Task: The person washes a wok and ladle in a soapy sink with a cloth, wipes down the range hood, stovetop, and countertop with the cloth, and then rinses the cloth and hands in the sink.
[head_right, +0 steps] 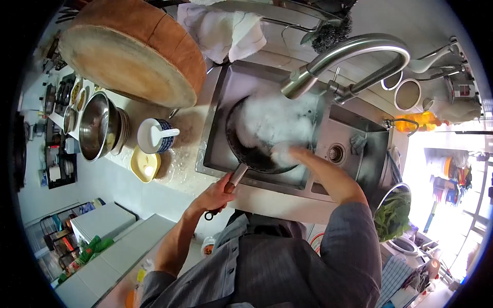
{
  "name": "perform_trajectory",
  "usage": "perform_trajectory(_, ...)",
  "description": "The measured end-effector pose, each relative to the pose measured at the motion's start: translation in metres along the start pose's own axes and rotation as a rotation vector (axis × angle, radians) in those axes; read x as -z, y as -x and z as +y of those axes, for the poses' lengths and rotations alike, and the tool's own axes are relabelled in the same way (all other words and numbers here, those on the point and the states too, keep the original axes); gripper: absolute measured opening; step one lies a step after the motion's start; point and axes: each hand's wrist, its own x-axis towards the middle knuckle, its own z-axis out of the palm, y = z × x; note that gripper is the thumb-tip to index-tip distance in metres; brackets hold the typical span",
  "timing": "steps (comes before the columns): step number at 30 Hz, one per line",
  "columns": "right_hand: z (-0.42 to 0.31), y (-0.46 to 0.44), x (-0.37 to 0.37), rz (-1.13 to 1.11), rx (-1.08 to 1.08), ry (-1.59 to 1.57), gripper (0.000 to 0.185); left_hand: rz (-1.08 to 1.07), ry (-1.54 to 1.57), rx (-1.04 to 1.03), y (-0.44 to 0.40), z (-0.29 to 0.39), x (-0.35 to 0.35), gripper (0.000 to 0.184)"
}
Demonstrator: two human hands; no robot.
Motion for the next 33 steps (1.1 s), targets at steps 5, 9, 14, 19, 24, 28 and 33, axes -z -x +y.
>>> perform_trajectory(5, 0.093, -0.066, -0.004, 0.131, -0.477, 0.258, 0.032, -0.028, 0.079, 0.072, 0.004, 0.009, 0.003, 0.084)
perform_trajectory(9, 0.109, -0.158, -0.046, 0.856, -0.363, 0.76, 0.034, 0.002, -0.033, 0.095, 0.003, 0.012, 0.006, 0.086)
perform_trajectory(14, 0.001, -0.212, -0.031, 0.703, -0.261, 0.37, 0.024, -0.02, -0.157, 0.149, 0.005, 0.03, 0.008, 0.084)
perform_trajectory(19, -0.115, -0.134, -0.008, 0.422, 0.023, 0.404, 0.016, 0.027, -0.196, 0.032, -0.003, 0.007, 0.004, 0.08)
perform_trajectory(24, -0.073, -0.04, -0.04, 0.154, 0.249, 0.219, 0.026, -0.114, 0.455, 0.012, -0.005, -0.007, 0.005, 0.074)
perform_trajectory(28, -0.06, 0.028, -0.012, 0.007, -0.169, 0.404, 0.026, -0.33, 1.145, -0.08, -0.018, -0.023, 0.005, 0.053)
perform_trajectory(33, -0.075, 0.042, 0.015, 0.102, -0.289, 0.616, 0.026, -0.509, 1.471, -0.137, -0.044, -0.007, -0.005, 0.038)
